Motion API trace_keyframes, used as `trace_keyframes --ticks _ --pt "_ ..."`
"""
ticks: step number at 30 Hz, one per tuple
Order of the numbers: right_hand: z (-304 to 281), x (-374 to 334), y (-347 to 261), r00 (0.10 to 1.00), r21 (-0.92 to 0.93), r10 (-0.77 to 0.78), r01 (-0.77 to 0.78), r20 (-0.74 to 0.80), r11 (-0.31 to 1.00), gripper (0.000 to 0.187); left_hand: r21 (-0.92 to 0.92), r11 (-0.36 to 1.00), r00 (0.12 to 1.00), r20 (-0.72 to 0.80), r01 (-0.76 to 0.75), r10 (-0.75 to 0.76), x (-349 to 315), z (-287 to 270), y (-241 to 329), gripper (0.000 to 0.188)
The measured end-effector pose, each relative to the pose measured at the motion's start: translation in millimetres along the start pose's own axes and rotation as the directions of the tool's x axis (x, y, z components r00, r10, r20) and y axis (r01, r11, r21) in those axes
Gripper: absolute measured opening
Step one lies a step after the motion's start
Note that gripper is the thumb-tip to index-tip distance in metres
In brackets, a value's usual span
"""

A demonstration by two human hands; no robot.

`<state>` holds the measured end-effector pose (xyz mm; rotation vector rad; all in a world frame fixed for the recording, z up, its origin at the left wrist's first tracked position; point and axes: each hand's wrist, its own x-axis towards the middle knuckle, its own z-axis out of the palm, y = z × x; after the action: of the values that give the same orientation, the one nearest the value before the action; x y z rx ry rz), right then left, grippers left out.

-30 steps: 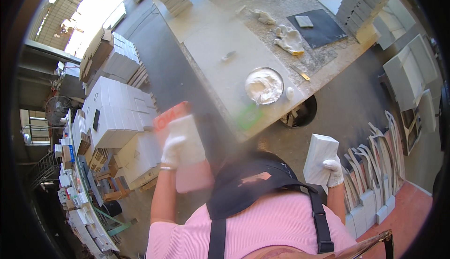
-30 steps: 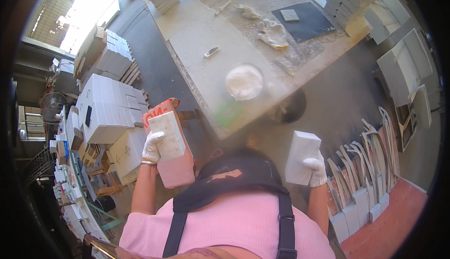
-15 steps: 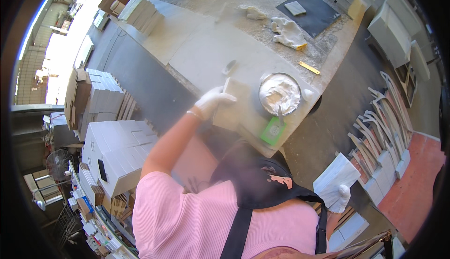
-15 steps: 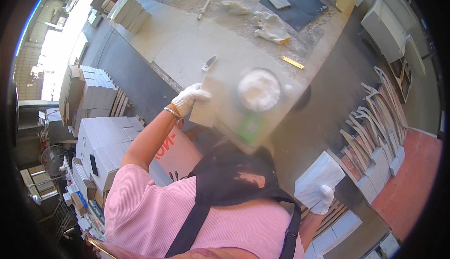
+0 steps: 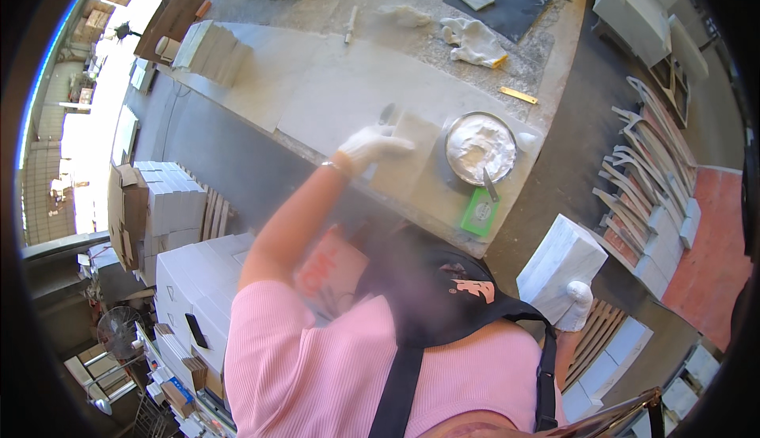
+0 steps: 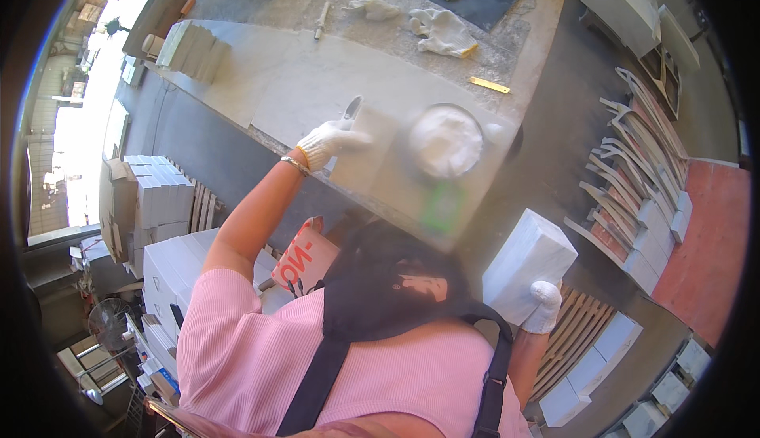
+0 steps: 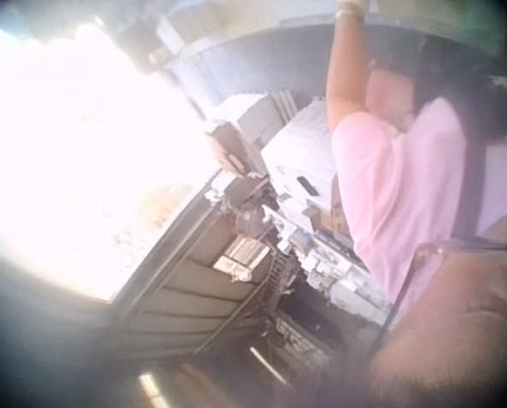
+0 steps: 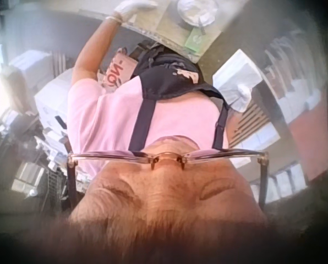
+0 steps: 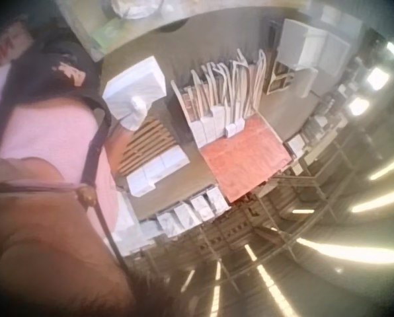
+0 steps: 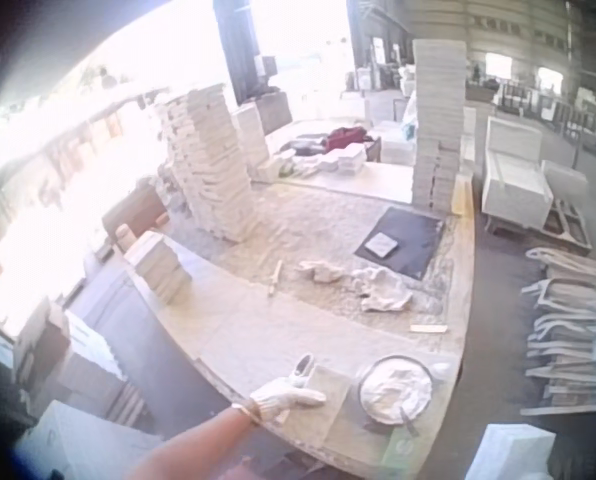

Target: The person applies adhesive to the edges of rectangular tiles using a small tool and then rubs the edges with a green block. The person handles tiles one at a time, picking them up, applying adhesive, and rubbing the edges.

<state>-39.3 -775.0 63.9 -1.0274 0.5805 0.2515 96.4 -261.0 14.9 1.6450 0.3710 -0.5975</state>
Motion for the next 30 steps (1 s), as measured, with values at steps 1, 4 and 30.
trace_keyframes --ticks 1,4,30 --pt "8 4 1 1.000 -0.004 -0.004 0.004 0.015 1.000 0.090 0.086 0.994 0.998 -0.020 0.065 -0.064 1 -5 1 0.045" --pt "38 11 0 0.991 0.005 -0.040 0.040 0.128 0.999 0.086 0.236 0.970 0.998 -0.025 0.063 -0.059 9 -17 -3 0.052" --pt "358 73 118 0.964 -0.241 0.156 -0.103 0.213 0.965 0.044 -0.241 0.881 0.906 0.012 -0.408 0.423 -19 -38 -36 0.058"
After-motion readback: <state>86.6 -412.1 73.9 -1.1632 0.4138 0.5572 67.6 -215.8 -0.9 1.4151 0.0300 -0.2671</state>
